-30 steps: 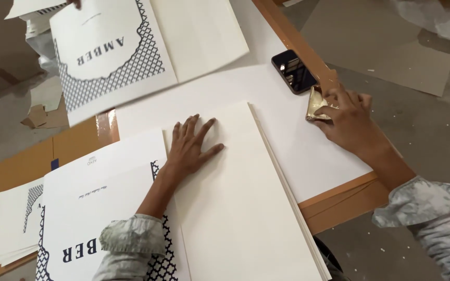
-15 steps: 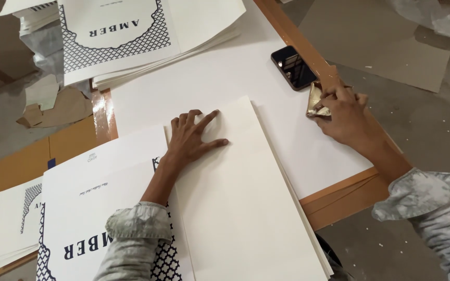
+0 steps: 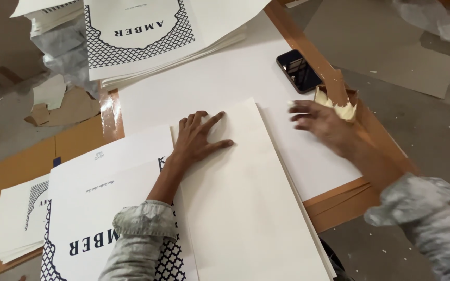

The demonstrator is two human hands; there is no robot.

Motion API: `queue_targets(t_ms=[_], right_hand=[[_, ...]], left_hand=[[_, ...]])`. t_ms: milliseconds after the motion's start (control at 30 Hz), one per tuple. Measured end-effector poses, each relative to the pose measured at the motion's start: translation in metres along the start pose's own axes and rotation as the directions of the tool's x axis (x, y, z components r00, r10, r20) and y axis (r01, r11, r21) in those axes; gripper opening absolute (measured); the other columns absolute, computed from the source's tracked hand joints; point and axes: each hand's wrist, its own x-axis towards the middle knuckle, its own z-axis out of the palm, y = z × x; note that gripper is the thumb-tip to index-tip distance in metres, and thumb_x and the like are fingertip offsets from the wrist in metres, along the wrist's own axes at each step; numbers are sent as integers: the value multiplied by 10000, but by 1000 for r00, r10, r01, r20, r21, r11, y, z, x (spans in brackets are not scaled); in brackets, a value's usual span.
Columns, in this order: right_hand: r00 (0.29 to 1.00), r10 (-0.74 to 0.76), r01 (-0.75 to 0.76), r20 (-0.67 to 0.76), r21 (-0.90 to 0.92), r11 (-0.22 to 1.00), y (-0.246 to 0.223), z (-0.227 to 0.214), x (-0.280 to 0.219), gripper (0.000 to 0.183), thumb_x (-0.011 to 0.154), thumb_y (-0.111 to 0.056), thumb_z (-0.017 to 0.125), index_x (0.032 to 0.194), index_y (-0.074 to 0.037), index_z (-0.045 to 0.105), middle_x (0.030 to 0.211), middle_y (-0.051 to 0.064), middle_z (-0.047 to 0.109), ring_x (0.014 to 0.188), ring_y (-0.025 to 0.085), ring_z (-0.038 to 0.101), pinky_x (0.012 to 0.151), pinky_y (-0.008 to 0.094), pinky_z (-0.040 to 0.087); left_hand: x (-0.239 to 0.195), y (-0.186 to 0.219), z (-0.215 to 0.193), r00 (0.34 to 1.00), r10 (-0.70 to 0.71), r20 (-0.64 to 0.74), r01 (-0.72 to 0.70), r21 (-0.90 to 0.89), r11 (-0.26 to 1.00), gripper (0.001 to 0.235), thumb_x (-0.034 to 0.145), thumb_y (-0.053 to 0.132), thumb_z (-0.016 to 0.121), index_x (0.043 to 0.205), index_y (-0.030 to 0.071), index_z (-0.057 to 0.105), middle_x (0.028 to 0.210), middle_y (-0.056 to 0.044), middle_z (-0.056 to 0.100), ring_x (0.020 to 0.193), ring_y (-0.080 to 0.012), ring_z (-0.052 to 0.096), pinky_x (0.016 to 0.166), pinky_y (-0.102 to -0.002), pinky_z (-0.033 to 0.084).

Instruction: The person applies glue to the edges of paper sheets by hand and aligns them into stacks, pressing the edges down to bond them into folder-like products.

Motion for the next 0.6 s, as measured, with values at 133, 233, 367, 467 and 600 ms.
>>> queue_targets(t_ms=[133, 233, 367, 467, 600], right_hand=[[999, 4, -2, 35, -82, 997, 7, 40, 37, 502, 961, -57, 597, 1455, -79, 512, 1373, 92, 611, 1261, 199, 599, 1104, 357, 506], [998, -41, 51, 50, -220, 974, 19, 55, 62, 491, 982, -45, 573, 1466, -94, 503, 1394, 75, 613, 1298, 176, 581, 1121, 332, 473], [993, -115, 96, -21, -413, 906, 24, 64, 77, 436, 991, -18, 543, 1414, -115, 585, 1338, 59, 658, 1250, 154, 618, 1084, 301, 494], [989, -132, 85, -64, -483, 871, 20, 69, 79, 408, 992, -10, 542, 1371, -129, 635, 1286, 47, 680, 1193, 158, 641, 1027, 302, 515], [984, -162, 96, -69, -559, 824, 20, 71, 78, 396, 990, 0, 544, 1336, -142, 675, 1251, 56, 655, 1132, 180, 642, 998, 317, 515]], left_hand=[[0, 1, 2, 1000, 2, -7, -2, 29, 1000, 914, 745, 817, 657, 1485, 290, 562, 1428, -130, 526, 1299, -347, 460, 1115, -535, 288], [0, 0, 2, 1000, 1, -1, -1, 61, 998, 917, 743, 824, 647, 1480, 286, 566, 1441, -115, 529, 1297, -353, 461, 1097, -555, 289], [0, -1, 4, 1000, 15, -8, -14, 69, 998, 919, 756, 835, 631, 1488, 283, 567, 1443, -132, 531, 1290, -364, 470, 1098, -553, 297], [-1, -3, 6, 1000, 22, -19, -21, 62, 998, 916, 763, 839, 624, 1488, 281, 567, 1440, -137, 535, 1294, -367, 471, 1100, -550, 296], [-2, -4, 7, 999, 37, -33, -35, 65, 997, 908, 767, 837, 625, 1484, 283, 570, 1441, -144, 533, 1299, -372, 467, 1103, -551, 289]])
